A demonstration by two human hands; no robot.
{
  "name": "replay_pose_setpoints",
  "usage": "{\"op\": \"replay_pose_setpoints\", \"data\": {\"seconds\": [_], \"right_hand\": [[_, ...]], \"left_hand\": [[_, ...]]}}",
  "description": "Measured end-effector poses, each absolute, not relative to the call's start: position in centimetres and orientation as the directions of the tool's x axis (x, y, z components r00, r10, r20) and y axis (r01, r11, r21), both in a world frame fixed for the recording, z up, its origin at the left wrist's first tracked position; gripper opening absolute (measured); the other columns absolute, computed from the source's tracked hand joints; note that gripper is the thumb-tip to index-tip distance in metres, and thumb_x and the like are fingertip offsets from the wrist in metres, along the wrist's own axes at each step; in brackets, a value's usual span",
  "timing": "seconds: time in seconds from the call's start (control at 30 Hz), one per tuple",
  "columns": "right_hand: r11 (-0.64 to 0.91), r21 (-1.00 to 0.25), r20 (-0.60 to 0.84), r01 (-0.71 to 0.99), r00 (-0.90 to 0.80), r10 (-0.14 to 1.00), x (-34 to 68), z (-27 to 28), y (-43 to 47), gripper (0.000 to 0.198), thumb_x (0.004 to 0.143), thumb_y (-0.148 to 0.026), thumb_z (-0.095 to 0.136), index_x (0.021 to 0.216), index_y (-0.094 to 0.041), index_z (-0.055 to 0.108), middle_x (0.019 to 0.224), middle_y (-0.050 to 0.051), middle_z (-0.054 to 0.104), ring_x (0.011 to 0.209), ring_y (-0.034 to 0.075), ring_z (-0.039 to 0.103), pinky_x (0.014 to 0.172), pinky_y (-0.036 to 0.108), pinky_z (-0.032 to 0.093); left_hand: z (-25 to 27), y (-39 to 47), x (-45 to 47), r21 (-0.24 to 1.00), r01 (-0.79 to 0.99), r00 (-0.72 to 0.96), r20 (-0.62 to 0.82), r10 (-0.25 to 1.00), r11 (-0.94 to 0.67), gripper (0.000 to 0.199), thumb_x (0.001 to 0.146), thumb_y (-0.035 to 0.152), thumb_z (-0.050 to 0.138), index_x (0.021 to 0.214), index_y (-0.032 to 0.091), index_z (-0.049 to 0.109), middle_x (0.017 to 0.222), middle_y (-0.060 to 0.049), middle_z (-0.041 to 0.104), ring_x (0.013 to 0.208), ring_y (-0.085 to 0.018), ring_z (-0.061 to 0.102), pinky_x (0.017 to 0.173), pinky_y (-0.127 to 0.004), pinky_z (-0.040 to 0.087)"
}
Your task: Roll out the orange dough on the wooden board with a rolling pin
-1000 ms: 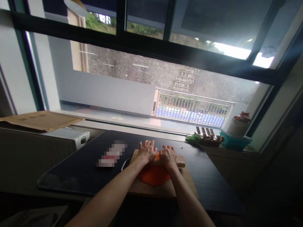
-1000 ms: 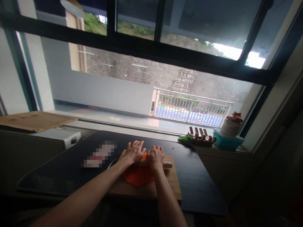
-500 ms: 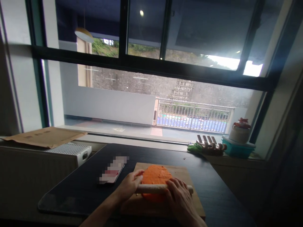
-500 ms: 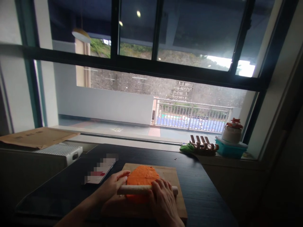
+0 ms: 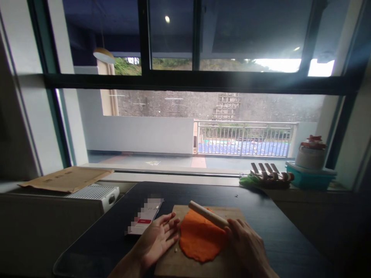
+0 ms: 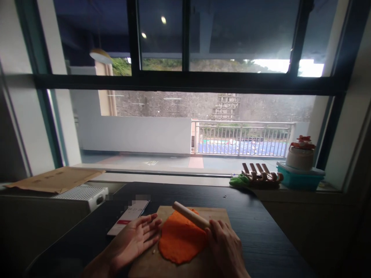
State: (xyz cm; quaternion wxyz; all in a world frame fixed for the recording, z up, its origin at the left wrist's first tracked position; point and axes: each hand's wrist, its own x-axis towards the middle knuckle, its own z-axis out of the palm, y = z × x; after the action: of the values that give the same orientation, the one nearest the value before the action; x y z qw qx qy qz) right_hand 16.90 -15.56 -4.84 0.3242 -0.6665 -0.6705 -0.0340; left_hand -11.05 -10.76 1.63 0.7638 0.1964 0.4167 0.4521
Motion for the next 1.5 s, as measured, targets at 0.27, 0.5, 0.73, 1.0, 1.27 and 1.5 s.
{"op": "replay_pose_setpoints", "data": {"seconds": [0.27, 0.5, 0.73, 1.0, 1.27, 1.5], "right_hand": [[0.101, -0.333, 0.526, 0.938, 0.095, 0.845, 17.0, -4.9, -15.8, 0.028, 0.094, -0.041, 0.039, 0.104, -0.028, 0.061, 0.098, 0.002, 0.065, 0.085, 0.018, 0.063, 0.070, 0.027, 0.045], [0.079, -0.328, 0.527, 0.941, 0.113, 0.842, 16.6, -4.8, -16.0, 0.025, 0.094, -0.039, 0.040, 0.104, -0.027, 0.060, 0.100, 0.002, 0.064, 0.086, 0.018, 0.061, 0.072, 0.029, 0.044], [0.074, -0.326, 0.532, 0.943, 0.118, 0.839, 16.6, -4.7, -16.1, 0.021, 0.094, -0.036, 0.043, 0.103, -0.029, 0.060, 0.099, 0.001, 0.064, 0.085, 0.018, 0.062, 0.070, 0.027, 0.043], [0.080, -0.320, 0.545, 0.944, 0.115, 0.830, 16.6, -4.9, -16.0, 0.022, 0.094, -0.037, 0.042, 0.103, -0.029, 0.060, 0.098, 0.001, 0.064, 0.085, 0.018, 0.061, 0.070, 0.028, 0.043], [0.093, -0.308, 0.559, 0.947, 0.101, 0.823, 16.7, -4.8, -16.0, 0.023, 0.094, -0.038, 0.042, 0.101, -0.028, 0.062, 0.097, 0.001, 0.064, 0.084, 0.017, 0.061, 0.069, 0.027, 0.042], [0.090, -0.330, 0.539, 0.940, 0.109, 0.835, 16.6, -4.7, -16.1, 0.025, 0.094, -0.038, 0.040, 0.102, -0.028, 0.061, 0.098, 0.002, 0.064, 0.086, 0.018, 0.061, 0.072, 0.028, 0.043]], "left_hand": [[2.9, -10.5, -9.9, 0.683, -0.498, 0.209, -0.503, 0.839, 0.534, 0.014, 0.084, 0.023, 0.052, 0.097, 0.018, 0.056, 0.096, -0.006, 0.062, 0.084, -0.018, 0.062, 0.075, -0.033, 0.048], [3.1, -10.2, -9.9, 0.722, -0.437, 0.224, -0.490, 0.843, 0.536, 0.015, 0.083, 0.025, 0.054, 0.097, 0.019, 0.056, 0.096, -0.005, 0.062, 0.084, -0.019, 0.062, 0.073, -0.033, 0.048], [3.3, -9.5, -9.6, 0.773, -0.414, 0.183, -0.446, 0.876, 0.480, 0.012, 0.085, 0.022, 0.052, 0.095, 0.019, 0.057, 0.094, -0.005, 0.063, 0.082, -0.015, 0.062, 0.072, -0.028, 0.047], [3.2, -8.9, -9.0, 0.767, -0.430, 0.183, -0.443, 0.878, 0.476, 0.013, 0.081, 0.022, 0.056, 0.093, 0.018, 0.056, 0.092, -0.005, 0.062, 0.080, -0.017, 0.062, 0.069, -0.031, 0.049], [3.6, -8.7, -9.1, 0.790, -0.403, 0.167, -0.433, 0.886, 0.462, 0.017, 0.080, 0.024, 0.057, 0.097, 0.019, 0.057, 0.097, -0.005, 0.061, 0.083, -0.017, 0.061, 0.071, -0.031, 0.048], [3.4, -8.2, -8.8, 0.809, -0.377, 0.174, -0.417, 0.892, 0.452, 0.021, 0.080, 0.026, 0.058, 0.100, 0.018, 0.056, 0.098, -0.006, 0.060, 0.083, -0.018, 0.061, 0.070, -0.032, 0.049]]}}
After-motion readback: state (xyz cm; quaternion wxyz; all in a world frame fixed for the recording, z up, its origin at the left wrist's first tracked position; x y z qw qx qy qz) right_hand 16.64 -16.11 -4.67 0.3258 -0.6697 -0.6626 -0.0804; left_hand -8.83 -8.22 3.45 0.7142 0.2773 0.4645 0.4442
